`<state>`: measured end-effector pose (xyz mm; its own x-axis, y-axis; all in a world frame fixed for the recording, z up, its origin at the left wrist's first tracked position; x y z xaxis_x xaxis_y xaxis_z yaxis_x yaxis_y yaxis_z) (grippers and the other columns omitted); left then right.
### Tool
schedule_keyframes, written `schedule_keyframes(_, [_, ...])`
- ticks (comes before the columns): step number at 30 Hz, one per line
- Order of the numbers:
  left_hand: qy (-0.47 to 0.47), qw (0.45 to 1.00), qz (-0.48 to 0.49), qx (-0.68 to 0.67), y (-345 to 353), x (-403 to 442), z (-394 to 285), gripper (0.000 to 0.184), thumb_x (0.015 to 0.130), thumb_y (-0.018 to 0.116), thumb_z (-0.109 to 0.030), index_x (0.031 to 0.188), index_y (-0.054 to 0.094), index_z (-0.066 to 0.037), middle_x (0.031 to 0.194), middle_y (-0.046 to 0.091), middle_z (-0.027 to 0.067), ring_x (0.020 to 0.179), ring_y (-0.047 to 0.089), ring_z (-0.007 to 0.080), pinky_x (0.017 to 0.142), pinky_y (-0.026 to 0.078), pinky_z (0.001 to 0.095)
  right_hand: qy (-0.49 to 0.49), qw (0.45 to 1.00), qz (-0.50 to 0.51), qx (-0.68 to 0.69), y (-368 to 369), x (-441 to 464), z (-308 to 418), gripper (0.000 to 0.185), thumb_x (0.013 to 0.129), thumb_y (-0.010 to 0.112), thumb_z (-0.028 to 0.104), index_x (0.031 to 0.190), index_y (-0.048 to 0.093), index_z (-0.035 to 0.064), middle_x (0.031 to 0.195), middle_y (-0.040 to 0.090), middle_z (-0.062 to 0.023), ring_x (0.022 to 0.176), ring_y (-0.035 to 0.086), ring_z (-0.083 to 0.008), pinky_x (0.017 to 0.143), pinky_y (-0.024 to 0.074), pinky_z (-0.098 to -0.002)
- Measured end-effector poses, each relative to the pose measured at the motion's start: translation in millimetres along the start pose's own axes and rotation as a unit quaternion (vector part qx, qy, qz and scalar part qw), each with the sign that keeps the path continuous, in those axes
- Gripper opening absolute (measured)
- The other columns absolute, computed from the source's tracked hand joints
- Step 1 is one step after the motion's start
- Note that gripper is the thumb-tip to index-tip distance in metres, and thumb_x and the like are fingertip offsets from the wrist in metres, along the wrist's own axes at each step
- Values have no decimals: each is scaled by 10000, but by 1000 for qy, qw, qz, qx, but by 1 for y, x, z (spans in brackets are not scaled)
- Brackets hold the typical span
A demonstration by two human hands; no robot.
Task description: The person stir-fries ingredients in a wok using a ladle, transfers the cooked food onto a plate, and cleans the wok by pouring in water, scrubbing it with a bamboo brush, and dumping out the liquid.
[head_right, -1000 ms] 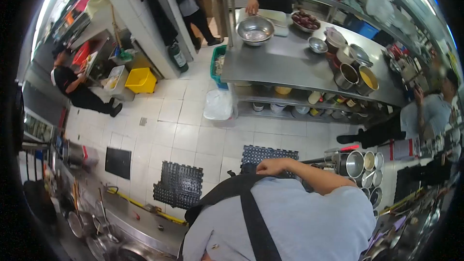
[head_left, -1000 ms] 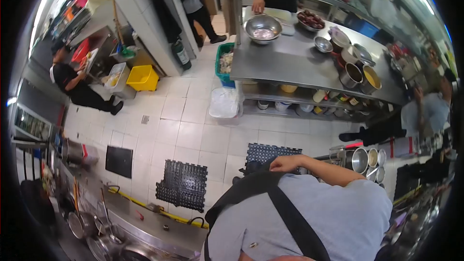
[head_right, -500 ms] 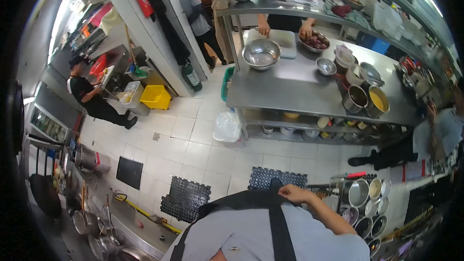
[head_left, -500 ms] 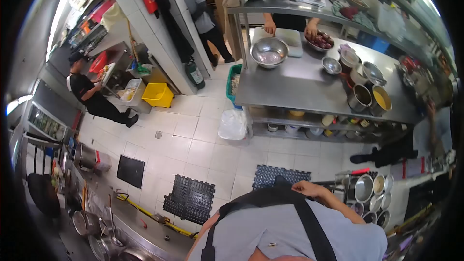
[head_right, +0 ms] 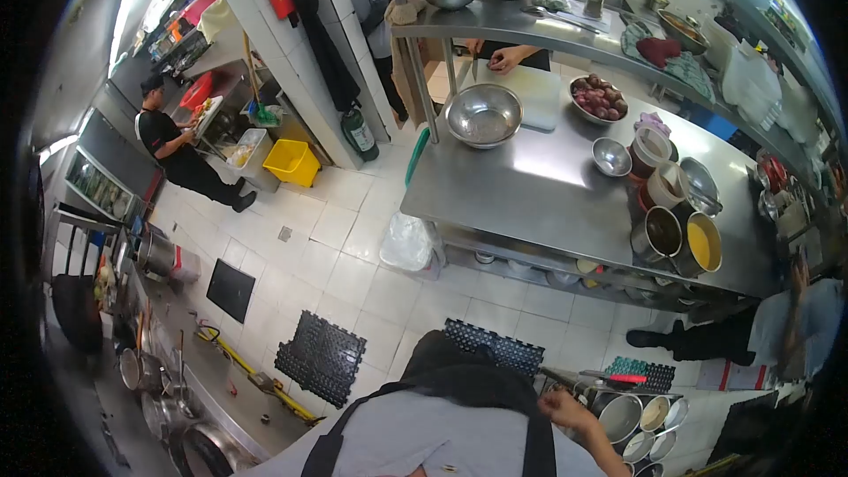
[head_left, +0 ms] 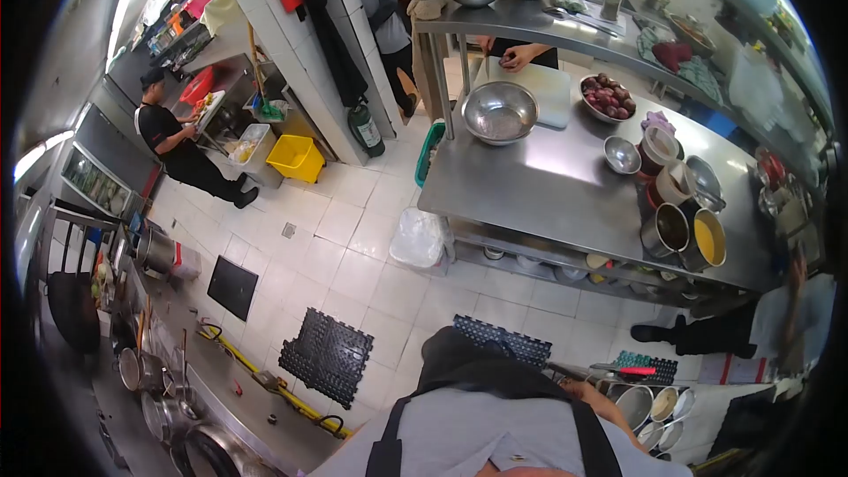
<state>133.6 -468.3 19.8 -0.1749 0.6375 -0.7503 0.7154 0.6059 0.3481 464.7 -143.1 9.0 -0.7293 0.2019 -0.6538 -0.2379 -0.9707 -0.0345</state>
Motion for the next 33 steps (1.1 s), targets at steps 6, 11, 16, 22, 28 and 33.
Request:
schedule_keyframes(6, [-78, 996, 46, 5, -11, 17, -20, 238, 966, 646, -174, 1117, 666, 9, 960, 710, 44, 830, 659, 126, 749, 531, 260, -3, 998, -50, 45, -9, -3, -62, 183, 965, 629, 151, 961, 645, -31, 895, 629, -14, 888, 551, -104, 811, 447, -264])
schedule_keyframes(11, [-132, 987, 85, 37, -31, 31, -54, 250, 967, 646, -176, 1133, 666, 11, 977, 716, 48, 842, 666, 129, 759, 536, 259, -63, 990, -67, 104, -8, -8, -1, 202, 931, 649, 179, 984, 638, -16, 906, 637, -36, 903, 584, -158, 860, 462, -318])
schedule_keyframes(16, [-92, 987, 128, 20, -52, 68, -98, 353, 952, 668, -185, 1240, 606, 11, 1004, 719, 60, 853, 675, 118, 758, 550, 268, -47, 956, -170, 233, -20, 40, 4, 203, 927, 646, 192, 1003, 637, 4, 931, 640, -42, 906, 595, -185, 884, 466, -334])
schedule_keyframes(22, [79, 984, 73, 142, -86, 102, -169, 123, 891, 671, -87, 987, 595, -86, 755, 576, -4, 649, 546, 81, 546, 401, 226, -115, 918, -288, 248, -32, 58, 98, 226, 908, 669, 139, 1100, 638, 24, 981, 642, -37, 859, 591, -148, 819, 482, -301])
schedule_keyframes(28, [3, 998, 53, -35, -54, 82, -223, 130, 915, 631, -23, 1042, 606, -30, 917, 673, 54, 823, 653, 140, 763, 527, 259, -34, 961, -239, 133, -44, 131, 254, 266, 891, 719, 98, 1143, 656, 45, 914, 667, -3, 736, 551, -46, 644, 428, -206])
schedule_keyframes(33, [8, 994, 65, 92, -57, 91, -223, 335, 931, 660, -77, 1246, 581, 7, 1113, 691, 75, 966, 664, 130, 815, 531, 269, 39, 977, -191, 90, -53, 132, 262, 291, 898, 725, 116, 1174, 656, 51, 993, 690, -15, 751, 574, -51, 659, 453, -224])
Point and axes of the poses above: each hand's wrist, its own x-axis towards the middle knuckle, its own y-axis out of the palm, z = x × y, the point moved 7 cm from there along x, towards the middle knuckle
